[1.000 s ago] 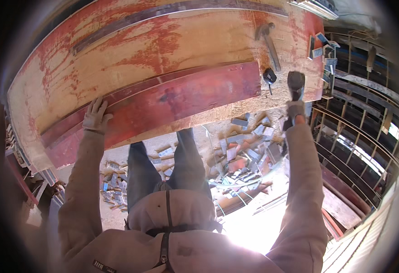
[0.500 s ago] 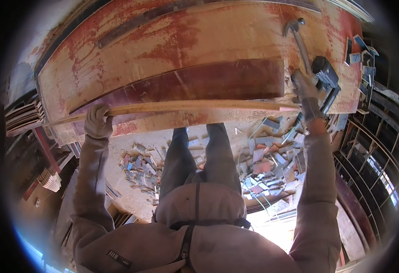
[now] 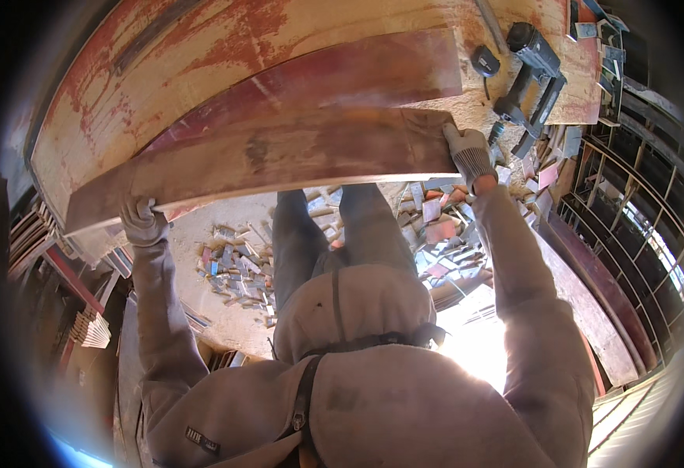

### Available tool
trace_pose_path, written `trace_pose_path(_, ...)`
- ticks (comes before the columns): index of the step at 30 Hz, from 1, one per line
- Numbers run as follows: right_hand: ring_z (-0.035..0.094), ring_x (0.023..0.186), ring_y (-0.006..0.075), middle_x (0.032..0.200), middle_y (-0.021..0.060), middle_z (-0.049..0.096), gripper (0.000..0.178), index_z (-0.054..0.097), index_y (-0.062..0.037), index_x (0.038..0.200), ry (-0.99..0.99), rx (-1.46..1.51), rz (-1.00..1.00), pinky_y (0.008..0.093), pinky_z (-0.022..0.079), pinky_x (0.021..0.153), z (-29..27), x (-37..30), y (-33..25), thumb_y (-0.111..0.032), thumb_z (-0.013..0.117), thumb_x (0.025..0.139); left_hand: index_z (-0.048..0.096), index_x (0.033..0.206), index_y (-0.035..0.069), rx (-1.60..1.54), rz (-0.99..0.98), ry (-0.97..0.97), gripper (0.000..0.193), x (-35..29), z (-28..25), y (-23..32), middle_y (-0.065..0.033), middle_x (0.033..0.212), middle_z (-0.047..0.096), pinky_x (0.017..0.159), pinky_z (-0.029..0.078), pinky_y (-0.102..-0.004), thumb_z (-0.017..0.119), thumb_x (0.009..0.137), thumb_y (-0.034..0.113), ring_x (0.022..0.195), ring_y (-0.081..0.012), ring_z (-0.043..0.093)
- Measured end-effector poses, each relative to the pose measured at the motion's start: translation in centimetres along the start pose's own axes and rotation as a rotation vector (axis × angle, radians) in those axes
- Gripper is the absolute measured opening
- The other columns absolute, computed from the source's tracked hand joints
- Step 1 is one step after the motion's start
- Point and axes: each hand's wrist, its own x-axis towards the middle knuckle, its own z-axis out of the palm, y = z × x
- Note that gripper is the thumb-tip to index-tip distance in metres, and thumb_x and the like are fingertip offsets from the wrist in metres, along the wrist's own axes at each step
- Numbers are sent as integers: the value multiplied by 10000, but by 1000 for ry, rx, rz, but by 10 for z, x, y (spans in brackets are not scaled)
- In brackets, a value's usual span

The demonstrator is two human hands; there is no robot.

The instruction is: The person positions thin wooden planks onto a curved wooden frame and secures them with a pneumatic nail gun. They repeatedly pick up planks, align them along the curve, and drive nails to fasten them in place.

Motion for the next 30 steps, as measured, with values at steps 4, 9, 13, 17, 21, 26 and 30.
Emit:
trace_pose_path(4,716,790,267,864,198,750,522,737,67,1027,244,209,-181,379,544,782,-25,-19,-25,-448,677,974,502,983,157,64,-210,-34,324,-40,20,30,-80,877,568,654,472,-482,698,780,-3,742,-326,583)
trace_pose_path(9,704,828,199,880,162,755,478,735,49,1033,416,234,-333,351,538,768,-38,20,-67,-424,687,979,652,1135,119,-15,-554,7,317,-16,39,80,-122,1054,663,845,520,-487,696,824,74,934,-345,642)
trace_pose_path(13,674,878,266,899,127,700,434,694,30,1087,362,145,-416,401,518,798,-29,87,-68,-389,693,975,577,1390,-5,-538,-480,-122,550,37,47,168,-220,1364,579,1090,440,-455,512,846,48,1266,-352,552)
trace_pose_path(17,580,1043,281,1089,143,602,446,606,20,1212,292,-75,-424,416,435,916,-26,108,-62,-350,660,969,413,1543,21,-772,-384,-143,690,90,62,288,-235,1640,329,1279,218,-476,576,877,95,1549,-345,282)
trace_pose_path(21,486,1208,297,1279,160,505,505,518,9,1338,194,18,-499,431,353,1035,-5,57,-78,-310,628,962,408,1567,61,-589,-299,-179,734,114,93,318,-130,1680,315,1290,193,-495,565,851,69,1553,-287,301)
trace_pose_path(26,369,1415,316,1517,180,383,625,408,-4,1495,72,-127,-733,451,249,1183,45,-34,-109,-261,587,954,417,1566,69,-501,-349,-382,724,66,101,261,-117,1677,329,1289,202,-487,560,857,67,1548,-266,315)
trace_pose_path(30,271,1554,326,1673,188,286,721,318,-14,1598,158,-616,-954,476,153,1280,59,-65,-118,-239,546,952,448,1566,119,-380,-341,-280,737,37,81,214,-79,1662,380,1278,200,-490,536,840,31,1546,-273,331)
